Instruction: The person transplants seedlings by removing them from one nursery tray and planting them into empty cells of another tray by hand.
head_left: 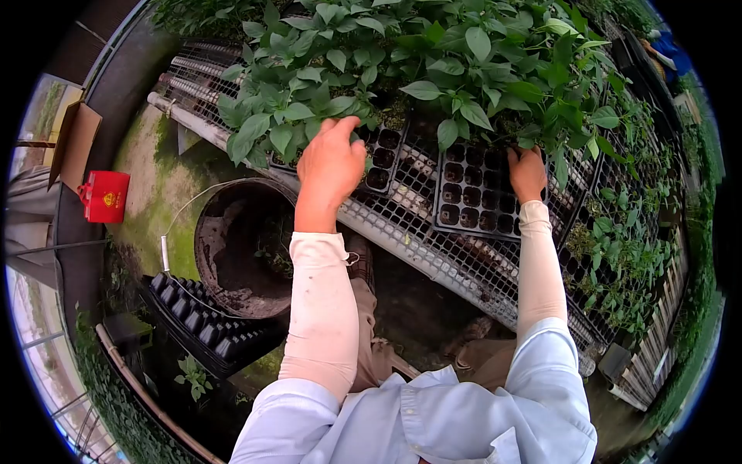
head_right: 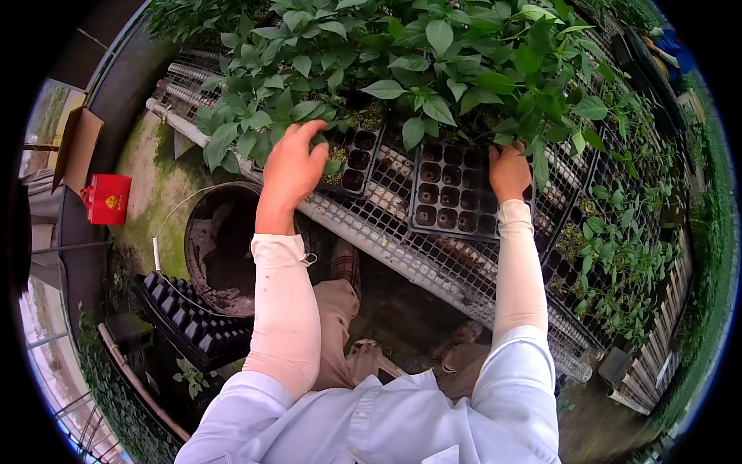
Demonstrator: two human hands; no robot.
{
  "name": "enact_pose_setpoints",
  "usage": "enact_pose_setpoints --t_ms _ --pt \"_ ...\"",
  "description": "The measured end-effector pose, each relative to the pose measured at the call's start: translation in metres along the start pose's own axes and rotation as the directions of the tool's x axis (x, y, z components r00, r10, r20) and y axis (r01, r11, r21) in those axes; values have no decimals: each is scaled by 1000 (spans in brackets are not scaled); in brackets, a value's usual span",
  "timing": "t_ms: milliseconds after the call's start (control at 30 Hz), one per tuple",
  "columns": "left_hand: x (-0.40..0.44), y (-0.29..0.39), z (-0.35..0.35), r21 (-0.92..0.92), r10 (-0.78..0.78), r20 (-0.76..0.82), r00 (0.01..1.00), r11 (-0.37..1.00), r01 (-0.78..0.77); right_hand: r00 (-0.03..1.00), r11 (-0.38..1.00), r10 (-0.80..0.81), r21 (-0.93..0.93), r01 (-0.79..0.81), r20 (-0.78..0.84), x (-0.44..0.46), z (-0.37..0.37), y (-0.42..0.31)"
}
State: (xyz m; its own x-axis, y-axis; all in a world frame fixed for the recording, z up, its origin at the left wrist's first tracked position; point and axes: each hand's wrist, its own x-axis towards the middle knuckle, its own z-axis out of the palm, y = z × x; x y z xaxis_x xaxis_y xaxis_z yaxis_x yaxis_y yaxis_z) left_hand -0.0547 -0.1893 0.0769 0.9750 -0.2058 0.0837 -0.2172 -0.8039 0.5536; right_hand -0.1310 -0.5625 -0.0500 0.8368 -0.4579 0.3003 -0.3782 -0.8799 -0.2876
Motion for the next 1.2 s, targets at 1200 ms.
enact_pose_setpoints --t_ms 1200 --pt "5 -95 -56 -651 -400 -377 835 756 69 745 804 -563 444 394 359 -62 0 -368"
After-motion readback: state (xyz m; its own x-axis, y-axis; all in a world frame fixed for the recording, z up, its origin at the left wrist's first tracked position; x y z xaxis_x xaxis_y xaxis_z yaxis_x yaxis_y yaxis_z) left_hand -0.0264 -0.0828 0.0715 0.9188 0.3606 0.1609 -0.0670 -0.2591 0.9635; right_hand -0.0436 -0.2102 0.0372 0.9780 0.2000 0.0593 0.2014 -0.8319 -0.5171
